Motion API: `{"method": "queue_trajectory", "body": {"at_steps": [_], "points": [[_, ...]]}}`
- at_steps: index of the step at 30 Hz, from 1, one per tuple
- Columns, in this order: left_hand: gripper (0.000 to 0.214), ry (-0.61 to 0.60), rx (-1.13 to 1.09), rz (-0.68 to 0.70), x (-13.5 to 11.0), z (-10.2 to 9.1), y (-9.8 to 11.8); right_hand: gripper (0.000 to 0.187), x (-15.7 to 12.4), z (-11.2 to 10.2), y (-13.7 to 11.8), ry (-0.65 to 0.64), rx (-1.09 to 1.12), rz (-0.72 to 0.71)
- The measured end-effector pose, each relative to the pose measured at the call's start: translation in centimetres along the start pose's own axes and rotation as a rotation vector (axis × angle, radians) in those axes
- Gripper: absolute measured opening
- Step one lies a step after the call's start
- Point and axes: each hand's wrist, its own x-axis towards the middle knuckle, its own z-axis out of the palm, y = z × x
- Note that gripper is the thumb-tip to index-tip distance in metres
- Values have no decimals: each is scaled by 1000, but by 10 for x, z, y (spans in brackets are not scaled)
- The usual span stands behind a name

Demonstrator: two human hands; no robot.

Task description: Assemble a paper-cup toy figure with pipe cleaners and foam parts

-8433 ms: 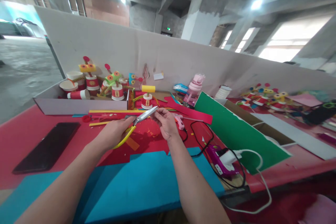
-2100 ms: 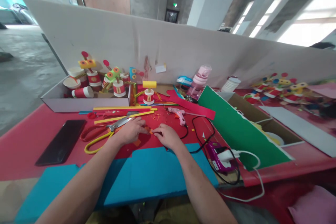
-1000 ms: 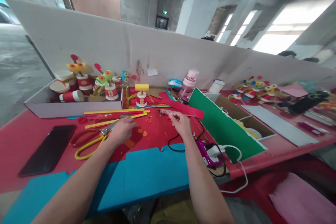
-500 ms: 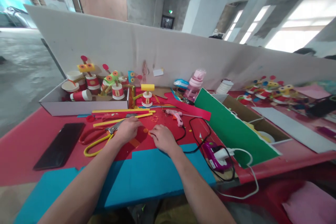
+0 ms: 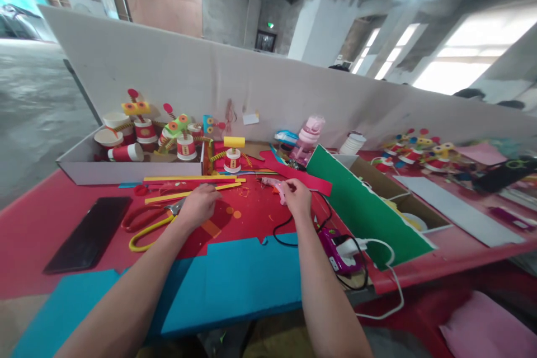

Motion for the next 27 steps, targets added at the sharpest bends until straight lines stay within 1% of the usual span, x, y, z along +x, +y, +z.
{"method": "queue_trajectory", "body": {"at_steps": [2,4,6,8,10,12,15,18,21,22,24,27], "points": [[32,42,-6,-63,-2,-2,-5,26,-4,3,-4,-1,49,19],[31,71,4,-134,-3,-4,-8,24,-8,12,-13,-45,85,-15],[30,97,24,-203,-3,-4,-7,20,-11,25,-27,-136,108,-109],[29,103,18,-211,-4,-3,-3,18,-12,42,-44,-243,112,-211],[29,54,-21,-117,-4,-1,5,17,-12,60,-64,-329,124,-266],[29,-66,-50,43,-3,2,15,15,-9,76,-84,-400,134,-323],[21,-174,-58,138,-1,7,29,13,-3,96,-113,-499,135,-427],[16,-212,-76,196,0,10,35,10,4,111,-139,-639,104,-528],[14,-187,-86,202,0,10,34,8,11,125,-159,-764,9,-650],[14,-180,-82,195,-1,10,33,9,14,129,-164,-774,-29,-681],[12,-185,-67,178,-1,9,31,11,19,134,-168,-735,-102,-698],[10,-230,-36,147,0,8,31,14,27,137,-162,-604,-198,-618]]}}
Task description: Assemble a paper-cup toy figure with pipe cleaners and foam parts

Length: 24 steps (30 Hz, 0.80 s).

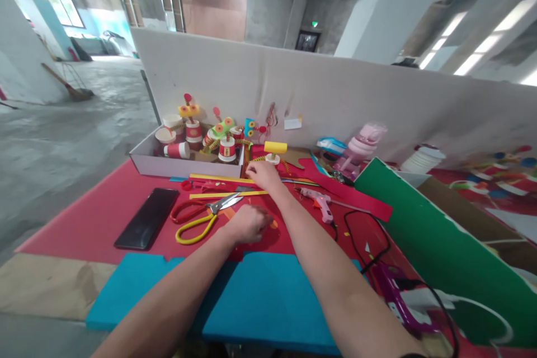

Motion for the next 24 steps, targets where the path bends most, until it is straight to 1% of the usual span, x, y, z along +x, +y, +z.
{"method": "queue_trajectory", "body": {"at_steps": [2,4,7,9,13,15,19,24], "points": [[10,-23,14,-13,1,-1,1,15,-3,2,11,6,-23,69],[12,-26,24,-15,2,-1,2,14,-7,5,23,0,-16,91],[14,-28,31,-13,2,1,2,15,-14,10,38,36,16,129],[14,-35,31,-19,3,3,2,16,-15,14,45,20,20,132],[16,-46,33,-22,3,6,0,23,-9,23,47,-93,25,31],[15,-42,40,-19,3,6,-1,26,-6,27,45,-121,14,6],[15,-26,50,-16,2,6,-1,27,-2,31,43,-145,-18,6],[13,-29,49,-20,2,5,0,25,0,32,43,-127,31,-11]]}}
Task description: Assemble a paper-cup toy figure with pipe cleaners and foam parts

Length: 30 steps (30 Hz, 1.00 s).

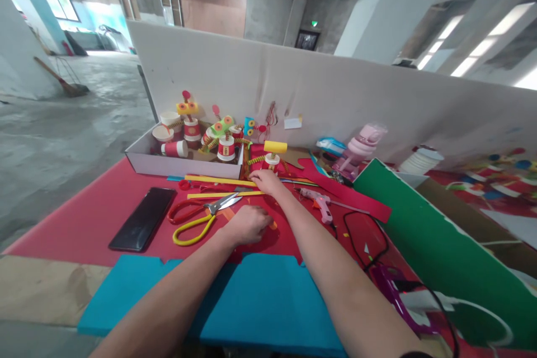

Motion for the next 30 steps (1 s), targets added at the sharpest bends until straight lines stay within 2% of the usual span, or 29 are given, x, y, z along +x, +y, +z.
{"method": "queue_trajectory", "body": {"at_steps": [3,9,15,20,27,30], "points": [[15,-13,-16,6,0,-3,0,23,6,-4,-3,-4,-19,4],[12,-7,-45,-3,0,-4,0,14,19,-12,-14,-132,-132,-14],[14,6,-53,0,-1,-5,0,22,19,-10,-28,-148,-226,-13],[17,-36,-3,-72,-1,-9,1,21,18,-12,-35,-148,-264,-53],[18,-44,21,-72,-1,-10,0,15,13,-15,-26,-78,-186,-105],[19,-36,22,-64,-1,-8,0,14,14,-11,-16,-99,-106,-156]]}}
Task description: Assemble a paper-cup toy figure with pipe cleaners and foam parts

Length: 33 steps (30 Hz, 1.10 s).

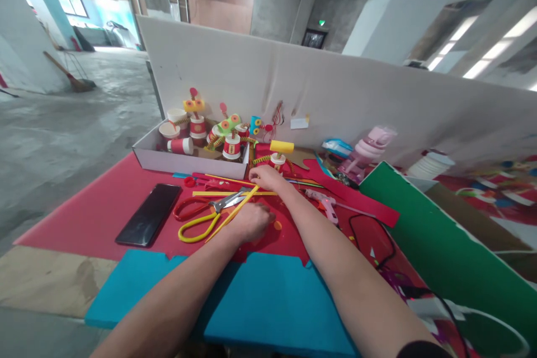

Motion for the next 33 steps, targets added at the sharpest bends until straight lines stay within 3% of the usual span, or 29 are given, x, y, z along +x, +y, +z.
{"method": "queue_trajectory", "body": {"at_steps": [9,19,27,33], "points": [[23,1,4,13,0,0,0,17,-3,10,0,67,-91,65],[17,19,-8,15,0,6,-3,22,8,8,5,-134,44,-63],[21,-20,-9,-4,0,2,-1,30,4,-3,-20,-268,-216,-13],[22,-37,77,-44,-2,-3,4,29,-4,-10,-32,-163,-383,-57]]}}
